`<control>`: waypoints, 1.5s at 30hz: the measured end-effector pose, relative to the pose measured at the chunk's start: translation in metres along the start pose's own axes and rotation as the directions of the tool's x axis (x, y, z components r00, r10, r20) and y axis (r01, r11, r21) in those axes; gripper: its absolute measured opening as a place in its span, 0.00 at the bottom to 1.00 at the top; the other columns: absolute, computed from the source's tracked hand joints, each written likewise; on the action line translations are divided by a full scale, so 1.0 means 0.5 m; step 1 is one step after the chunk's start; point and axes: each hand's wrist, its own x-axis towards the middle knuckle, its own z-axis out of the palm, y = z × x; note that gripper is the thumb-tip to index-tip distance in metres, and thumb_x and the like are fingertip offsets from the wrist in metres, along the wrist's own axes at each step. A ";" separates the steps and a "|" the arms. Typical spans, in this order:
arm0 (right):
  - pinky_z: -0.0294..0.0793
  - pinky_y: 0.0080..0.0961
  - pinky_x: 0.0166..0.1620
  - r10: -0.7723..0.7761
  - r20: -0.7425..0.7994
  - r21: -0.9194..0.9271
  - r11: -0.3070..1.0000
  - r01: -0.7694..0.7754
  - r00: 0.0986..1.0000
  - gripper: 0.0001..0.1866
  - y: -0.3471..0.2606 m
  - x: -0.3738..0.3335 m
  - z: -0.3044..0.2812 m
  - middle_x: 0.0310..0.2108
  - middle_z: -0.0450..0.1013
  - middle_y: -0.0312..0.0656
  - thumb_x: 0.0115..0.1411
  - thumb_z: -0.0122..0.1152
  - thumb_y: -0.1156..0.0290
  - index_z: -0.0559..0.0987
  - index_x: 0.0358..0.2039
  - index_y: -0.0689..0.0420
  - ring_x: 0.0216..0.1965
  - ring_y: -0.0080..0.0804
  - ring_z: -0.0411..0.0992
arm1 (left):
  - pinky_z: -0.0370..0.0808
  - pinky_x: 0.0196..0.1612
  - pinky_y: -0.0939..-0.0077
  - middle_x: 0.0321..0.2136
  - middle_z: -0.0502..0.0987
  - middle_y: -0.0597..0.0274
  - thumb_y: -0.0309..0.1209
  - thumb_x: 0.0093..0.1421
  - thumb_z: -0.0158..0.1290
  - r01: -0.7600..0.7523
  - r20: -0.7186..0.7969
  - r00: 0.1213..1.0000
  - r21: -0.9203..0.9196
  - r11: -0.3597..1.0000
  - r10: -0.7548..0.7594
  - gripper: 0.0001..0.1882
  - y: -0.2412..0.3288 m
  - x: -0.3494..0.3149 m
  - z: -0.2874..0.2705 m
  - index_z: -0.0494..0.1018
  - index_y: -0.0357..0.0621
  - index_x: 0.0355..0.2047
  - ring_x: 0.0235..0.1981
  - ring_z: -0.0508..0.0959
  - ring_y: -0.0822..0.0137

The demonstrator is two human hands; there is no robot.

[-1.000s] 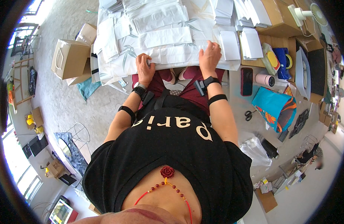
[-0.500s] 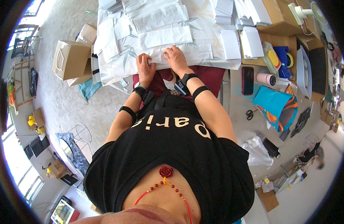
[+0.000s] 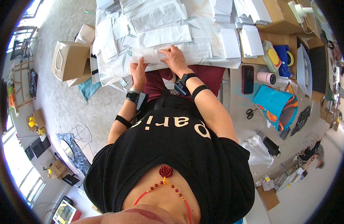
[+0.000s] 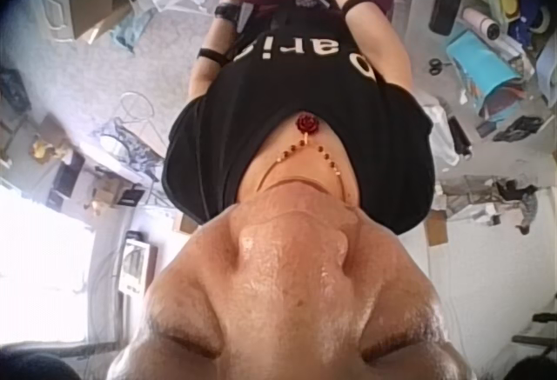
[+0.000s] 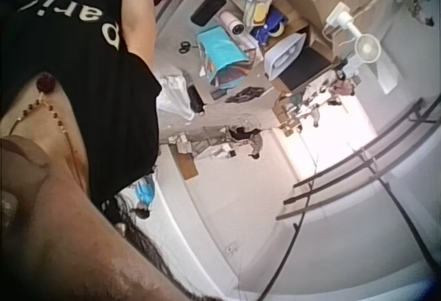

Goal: Folding and stacking white paper or plastic sheets onto a table.

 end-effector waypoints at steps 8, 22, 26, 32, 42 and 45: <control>0.74 0.37 0.50 -0.007 0.028 -0.076 0.997 0.009 1.000 0.28 -0.011 -0.001 -0.008 0.40 0.72 0.40 0.49 0.78 0.63 0.84 0.53 0.44 0.45 0.42 0.72 | 0.79 0.52 0.69 0.47 0.79 0.58 0.29 0.70 0.50 0.106 0.116 0.988 -0.066 0.992 -0.098 0.14 0.008 -0.006 0.037 0.72 0.36 0.53 0.47 0.80 0.66; 0.74 0.38 0.51 -0.018 0.041 -0.120 0.993 0.023 0.999 0.30 -0.006 0.000 -0.010 0.42 0.72 0.41 0.49 0.78 0.64 0.82 0.55 0.49 0.46 0.43 0.72 | 0.76 0.48 0.72 0.44 0.80 0.59 0.28 0.70 0.50 0.095 0.118 0.989 -0.032 0.995 -0.090 0.15 0.003 -0.026 0.085 0.73 0.33 0.53 0.44 0.79 0.70; 0.73 0.40 0.56 -0.003 0.057 -0.093 0.996 0.008 0.998 0.38 -0.006 -0.003 -0.015 0.47 0.74 0.45 0.48 0.79 0.66 0.75 0.61 0.54 0.51 0.47 0.72 | 0.75 0.42 0.73 0.40 0.79 0.60 0.30 0.69 0.54 -0.014 0.167 0.986 0.159 0.987 -0.012 0.14 -0.017 -0.015 0.080 0.71 0.33 0.50 0.39 0.76 0.74; 0.76 0.39 0.56 0.176 0.093 0.254 0.947 -0.194 0.980 0.29 0.011 -0.039 -0.076 0.50 0.75 0.52 0.58 0.65 0.76 0.72 0.61 0.62 0.51 0.49 0.75 | 0.76 0.49 0.65 0.49 0.79 0.37 0.39 0.65 0.61 -0.196 0.298 0.953 0.483 0.854 0.050 0.26 0.002 -0.033 0.108 0.69 0.29 0.52 0.47 0.81 0.57; 0.80 0.38 0.40 0.512 -0.133 0.347 0.826 -0.444 0.849 0.15 0.062 -0.052 -0.087 0.33 0.82 0.49 0.66 0.60 0.72 0.76 0.51 0.63 0.34 0.44 0.83 | 0.71 0.63 0.59 0.68 0.60 0.25 0.44 0.68 0.58 -0.278 0.380 0.925 0.707 0.650 -0.018 0.30 0.003 -0.037 0.119 0.73 0.31 0.60 0.69 0.66 0.41; 0.80 0.36 0.39 0.432 -0.201 0.217 0.895 -0.390 0.879 0.16 0.072 -0.057 -0.078 0.32 0.82 0.48 0.62 0.65 0.74 0.76 0.50 0.62 0.33 0.42 0.82 | 0.70 0.64 0.61 0.66 0.64 0.26 0.44 0.68 0.57 -0.234 0.358 0.933 0.655 0.718 -0.023 0.30 -0.002 -0.037 0.118 0.73 0.28 0.59 0.68 0.68 0.42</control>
